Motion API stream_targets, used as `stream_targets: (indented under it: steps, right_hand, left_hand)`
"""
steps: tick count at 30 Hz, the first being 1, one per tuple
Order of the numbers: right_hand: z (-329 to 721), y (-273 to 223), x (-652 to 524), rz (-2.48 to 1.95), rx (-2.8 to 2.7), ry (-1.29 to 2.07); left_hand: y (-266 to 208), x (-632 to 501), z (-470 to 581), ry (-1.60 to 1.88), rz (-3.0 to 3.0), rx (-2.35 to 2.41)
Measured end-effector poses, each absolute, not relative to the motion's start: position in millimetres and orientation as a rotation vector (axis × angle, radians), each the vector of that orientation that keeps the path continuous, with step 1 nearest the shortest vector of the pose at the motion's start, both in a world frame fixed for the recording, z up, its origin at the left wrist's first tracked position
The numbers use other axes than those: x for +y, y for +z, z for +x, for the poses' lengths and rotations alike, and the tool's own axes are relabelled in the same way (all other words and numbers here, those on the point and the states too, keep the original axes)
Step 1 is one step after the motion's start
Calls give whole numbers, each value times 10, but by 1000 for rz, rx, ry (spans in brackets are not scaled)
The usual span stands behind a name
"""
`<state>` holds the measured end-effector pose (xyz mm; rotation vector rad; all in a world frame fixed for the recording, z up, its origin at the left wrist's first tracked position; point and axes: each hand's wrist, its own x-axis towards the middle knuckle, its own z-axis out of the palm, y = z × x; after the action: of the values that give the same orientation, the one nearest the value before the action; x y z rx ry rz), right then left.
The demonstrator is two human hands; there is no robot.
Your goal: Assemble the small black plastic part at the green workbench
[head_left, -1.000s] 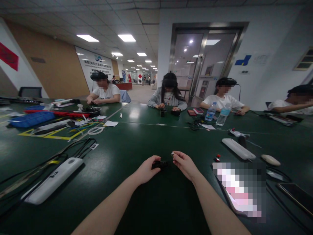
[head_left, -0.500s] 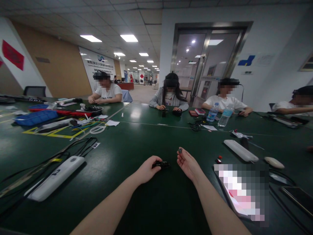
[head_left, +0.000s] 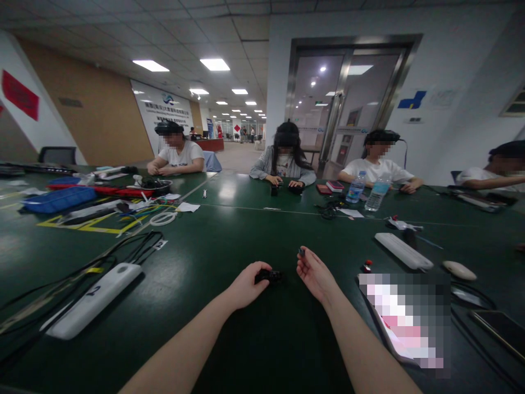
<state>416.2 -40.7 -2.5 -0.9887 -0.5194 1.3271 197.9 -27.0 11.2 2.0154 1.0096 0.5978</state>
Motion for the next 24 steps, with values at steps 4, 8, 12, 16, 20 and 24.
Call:
stream_targets:
  steps: [4,8,12,16,20,24]
  right_hand:
    - [4157,-7,-414,-1006,-532,1328]
    - [4146,8,-428,-1019,-554,1322]
    - [4146,-8,-427,-995,-527,1345]
    - [4152,-11,-426,-980,-517,1363]
    - [4142,8,-430,-997,-540,1358]
    - [4122,28,-443,-1014,-555,1359]
  left_hand:
    - [133,-285,1978,605,2047,1014]
    - [121,-280,1987,602,2064,1009]
    - [107,-268,1990,610,2100,980]
    - [134,-271,1990,623,2174,1015]
    - [164,-280,2004,635,2297,1011]
    - [146,-279,2005,550,2327,969]
